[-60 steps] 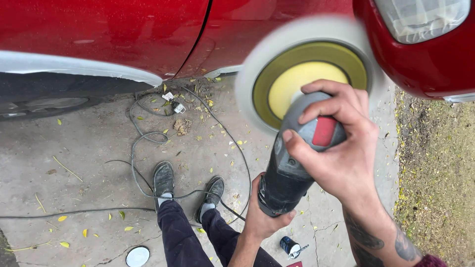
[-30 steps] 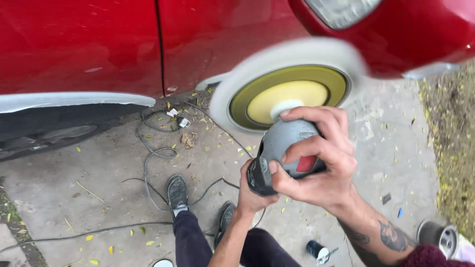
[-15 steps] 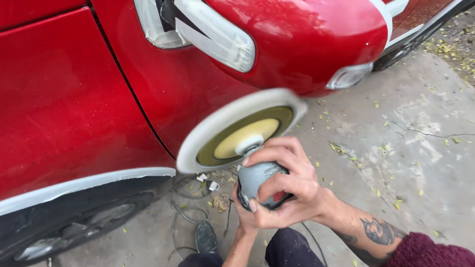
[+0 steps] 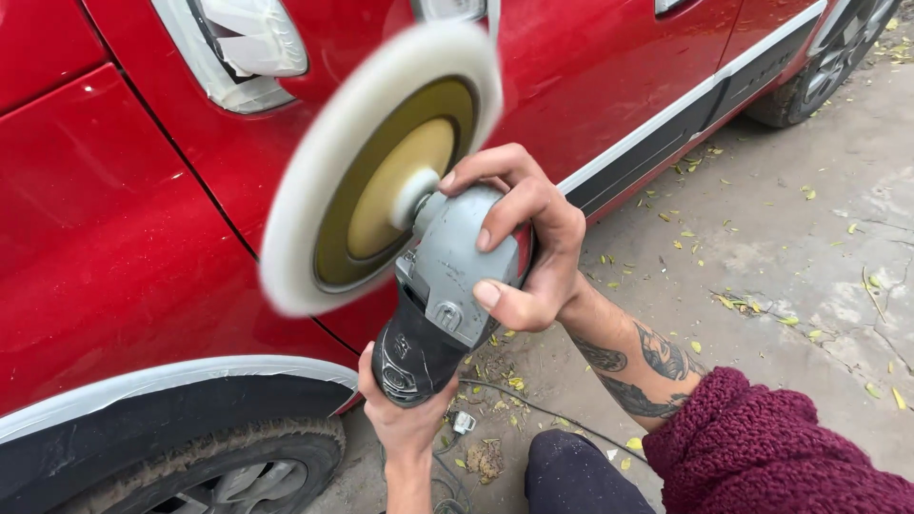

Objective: The person uses a power polisher with a yellow foam pad to buff the red paint on the side of a car. They work on the area around the side mirror and the front fender, moving the tool in circular motions to smooth the surface.

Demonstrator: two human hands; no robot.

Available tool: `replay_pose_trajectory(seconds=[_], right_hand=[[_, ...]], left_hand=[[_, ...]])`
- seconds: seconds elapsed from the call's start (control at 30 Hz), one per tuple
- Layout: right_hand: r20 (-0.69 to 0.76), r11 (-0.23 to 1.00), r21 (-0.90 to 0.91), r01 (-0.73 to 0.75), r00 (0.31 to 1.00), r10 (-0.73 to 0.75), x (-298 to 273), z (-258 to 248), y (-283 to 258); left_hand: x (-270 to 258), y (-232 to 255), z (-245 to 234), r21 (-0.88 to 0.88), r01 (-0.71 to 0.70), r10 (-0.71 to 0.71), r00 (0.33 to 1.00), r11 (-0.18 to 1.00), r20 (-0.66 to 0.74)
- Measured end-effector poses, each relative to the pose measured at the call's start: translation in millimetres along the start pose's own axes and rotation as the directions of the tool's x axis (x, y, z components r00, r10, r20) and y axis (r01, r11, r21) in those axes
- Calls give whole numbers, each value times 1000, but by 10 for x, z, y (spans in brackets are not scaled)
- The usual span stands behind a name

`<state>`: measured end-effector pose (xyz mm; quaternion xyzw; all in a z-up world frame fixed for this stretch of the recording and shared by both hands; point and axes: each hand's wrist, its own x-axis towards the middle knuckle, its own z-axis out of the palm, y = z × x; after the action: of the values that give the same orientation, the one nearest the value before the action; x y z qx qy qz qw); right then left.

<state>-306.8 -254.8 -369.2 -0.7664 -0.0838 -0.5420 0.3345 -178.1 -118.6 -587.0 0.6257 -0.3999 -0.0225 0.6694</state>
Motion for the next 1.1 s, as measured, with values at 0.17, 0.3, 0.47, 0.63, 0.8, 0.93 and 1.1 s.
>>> replay_pose_trajectory(seconds=[0.17, 0.3, 0.47, 0.63, 0.8, 0.93, 1.1], right_hand=[[-40, 997, 76, 2, 999, 1, 37, 22, 47], [64, 995, 32, 97, 993, -99, 192, 291, 165], [47, 993, 23, 115, 992, -116, 127, 286, 209], [10, 987, 43, 155, 988, -155, 107, 15, 154], [-93, 991, 77, 112, 990, -105, -18, -37, 207], [-92, 982, 46, 181, 980, -177, 35, 184, 393], [-30, 966, -38, 257, 966, -258, 7, 404, 635]], left_hand=[[14, 75, -127, 95, -46, 50, 998, 994, -39], [14, -78, -220, 121, -136, 153, 977, 983, -147], [50, -148, -329, 191, -41, 69, 987, 981, -144], [202, -108, -285, 242, -188, 221, 968, 952, -116], [337, -63, -485, 262, -169, 171, 985, 950, 17], [384, -372, -544, 272, -210, 218, 976, 939, 0], [485, -717, -578, 246, -277, 295, 955, 929, -41]])
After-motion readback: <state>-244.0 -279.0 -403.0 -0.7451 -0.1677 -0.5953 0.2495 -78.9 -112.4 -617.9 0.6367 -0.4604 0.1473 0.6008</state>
